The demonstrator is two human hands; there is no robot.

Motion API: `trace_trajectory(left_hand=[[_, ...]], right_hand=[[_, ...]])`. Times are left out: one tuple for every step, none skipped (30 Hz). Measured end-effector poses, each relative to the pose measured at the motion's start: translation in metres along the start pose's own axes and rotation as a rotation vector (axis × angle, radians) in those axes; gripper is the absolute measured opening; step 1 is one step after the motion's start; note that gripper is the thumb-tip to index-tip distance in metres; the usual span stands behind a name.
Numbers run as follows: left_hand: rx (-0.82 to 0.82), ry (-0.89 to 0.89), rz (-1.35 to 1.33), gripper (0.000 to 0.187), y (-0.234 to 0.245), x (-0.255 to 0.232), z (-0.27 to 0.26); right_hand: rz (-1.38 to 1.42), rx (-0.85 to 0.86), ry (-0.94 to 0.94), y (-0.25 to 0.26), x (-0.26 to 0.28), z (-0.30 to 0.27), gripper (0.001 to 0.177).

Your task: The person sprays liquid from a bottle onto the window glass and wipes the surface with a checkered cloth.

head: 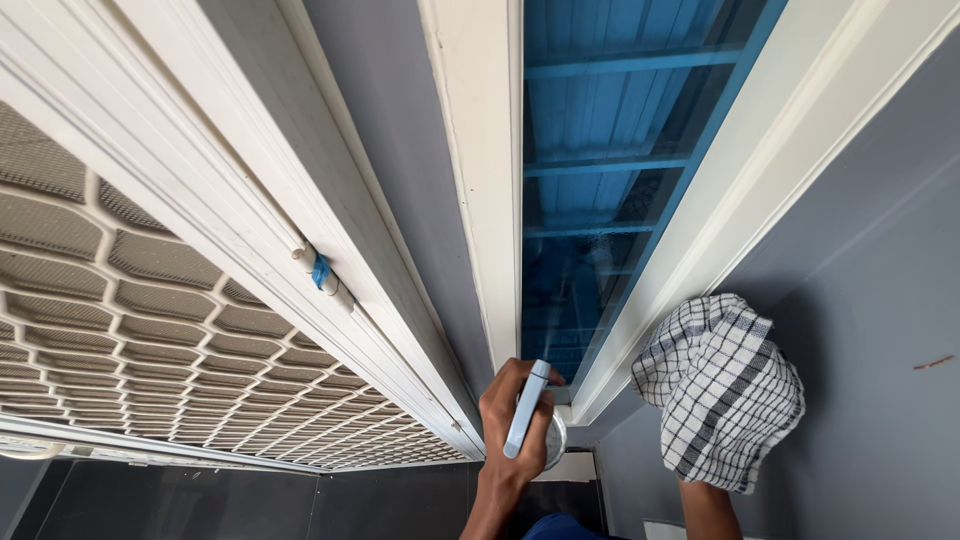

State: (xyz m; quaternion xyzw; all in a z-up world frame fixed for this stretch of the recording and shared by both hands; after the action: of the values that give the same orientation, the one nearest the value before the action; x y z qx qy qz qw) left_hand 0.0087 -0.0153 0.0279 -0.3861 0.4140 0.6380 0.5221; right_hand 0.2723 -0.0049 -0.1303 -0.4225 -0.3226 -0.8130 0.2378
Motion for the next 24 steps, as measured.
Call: trace_trajectory(left_hand=[[-0.028, 0.029, 0.014, 0.023, 0.002, 0.001, 0.0], [-0.062, 0.024, -0.016, 0.023, 0.004, 0.001, 0.0], [-0.095, 0.021, -0.045, 0.022, 0.006, 0.001, -0.002], [-0.129, 0.018, -0.075, 0.022, 0.007, 0.002, -0.003], [-0.134, 0.003, -0.074, 0.021, 0.009, 0.002, -0.004], [-0.14, -0.012, -0.074, 0.02, 0.01, 0.002, -0.005], [-0.148, -0.03, -0.074, 0.019, 0.011, 0.001, -0.005], [-0.15, -0.015, -0.072, 0.019, 0.012, 0.001, -0.007], [-0.154, -0.004, -0.07, 0.019, 0.013, 0.0, -0.008], [-0.158, 0.007, -0.069, 0.02, 0.014, -0.001, -0.008], [-0.163, -0.017, -0.076, 0.02, 0.016, -0.003, -0.008], [-0.167, -0.04, -0.083, 0.021, 0.018, -0.004, -0.009], [-0.168, -0.058, -0.089, 0.021, 0.02, -0.005, -0.011], [-0.179, -0.043, -0.084, 0.022, 0.022, -0.005, -0.011], [-0.186, -0.028, -0.081, 0.024, 0.024, -0.004, -0.011], [-0.192, -0.014, -0.077, 0.025, 0.025, -0.003, -0.011], [-0.201, 0.011, -0.069, 0.025, 0.026, -0.003, -0.011], [-0.21, 0.035, -0.06, 0.026, 0.027, -0.002, -0.011], [-0.218, 0.057, -0.053, 0.026, 0.028, -0.002, -0.01], [-0.219, 0.046, -0.056, 0.026, 0.029, -0.002, -0.01], [-0.221, 0.037, -0.058, 0.026, 0.031, -0.003, -0.01], [-0.223, 0.027, -0.061, 0.026, 0.032, -0.002, -0.009], [-0.223, 0.041, -0.065, 0.025, 0.033, -0.001, -0.008], [-0.222, 0.055, -0.07, 0.024, 0.033, 0.0, -0.006]], right_hand=[[0.002, 0.002, -0.001, -0.001, 0.001, -0.003, 0.091], [0.006, -0.004, 0.0, -0.002, 0.001, -0.004, 0.09], [0.004, 0.003, 0.002, -0.001, 0.002, -0.01, 0.09], [0.009, 0.015, 0.011, -0.004, 0.004, -0.013, 0.09], [0.009, 0.024, 0.025, -0.006, 0.007, -0.016, 0.09], [0.01, 0.036, 0.051, -0.011, 0.012, -0.019, 0.09], [0.016, 0.056, 0.095, -0.02, 0.018, -0.019, 0.09], [0.022, 0.077, 0.148, -0.03, 0.026, -0.021, 0.09], [0.026, 0.095, 0.208, -0.042, 0.035, -0.018, 0.09], [0.019, 0.098, 0.296, -0.053, 0.045, -0.013, 0.09], [0.011, 0.101, 0.363, -0.063, 0.054, -0.008, 0.09], [-0.003, 0.092, 0.451, -0.074, 0.064, -0.001, 0.09], [-0.027, 0.073, 0.538, -0.081, 0.071, 0.009, 0.09], [-0.047, 0.062, 0.62, -0.09, 0.079, 0.014, 0.09], [-0.059, 0.053, 0.675, -0.096, 0.085, 0.018, 0.09], [-0.068, 0.049, 0.719, -0.103, 0.09, 0.02, 0.089], [-0.075, 0.04, 0.76, -0.112, 0.096, 0.022, 0.089], [-0.072, 0.034, 0.787, -0.119, 0.101, 0.022, 0.089], [-0.069, 0.024, 0.81, -0.125, 0.105, 0.022, 0.089], [-0.066, 0.012, 0.829, -0.131, 0.109, 0.022, 0.089], [-0.055, -0.002, 0.847, -0.136, 0.113, 0.023, 0.089], [-0.045, -0.013, 0.862, -0.14, 0.115, 0.023, 0.089], [-0.026, -0.035, 0.888, -0.142, 0.117, 0.023, 0.095], [-0.036, -0.044, 0.891, -0.144, 0.118, 0.025, 0.095]])
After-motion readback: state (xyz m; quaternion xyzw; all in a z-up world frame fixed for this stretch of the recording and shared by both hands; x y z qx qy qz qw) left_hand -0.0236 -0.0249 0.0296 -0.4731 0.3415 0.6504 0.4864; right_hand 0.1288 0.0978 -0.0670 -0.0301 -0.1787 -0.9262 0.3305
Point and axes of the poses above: each hand's wrist, its own z-axis towards the middle knuckle, its own y-axis out of the back of the hand, x = y × z, the point moved 2 cm from there along z, towards the middle knuckle, and after that the axes turned 10 degrees about y, right-handed, at the moved point
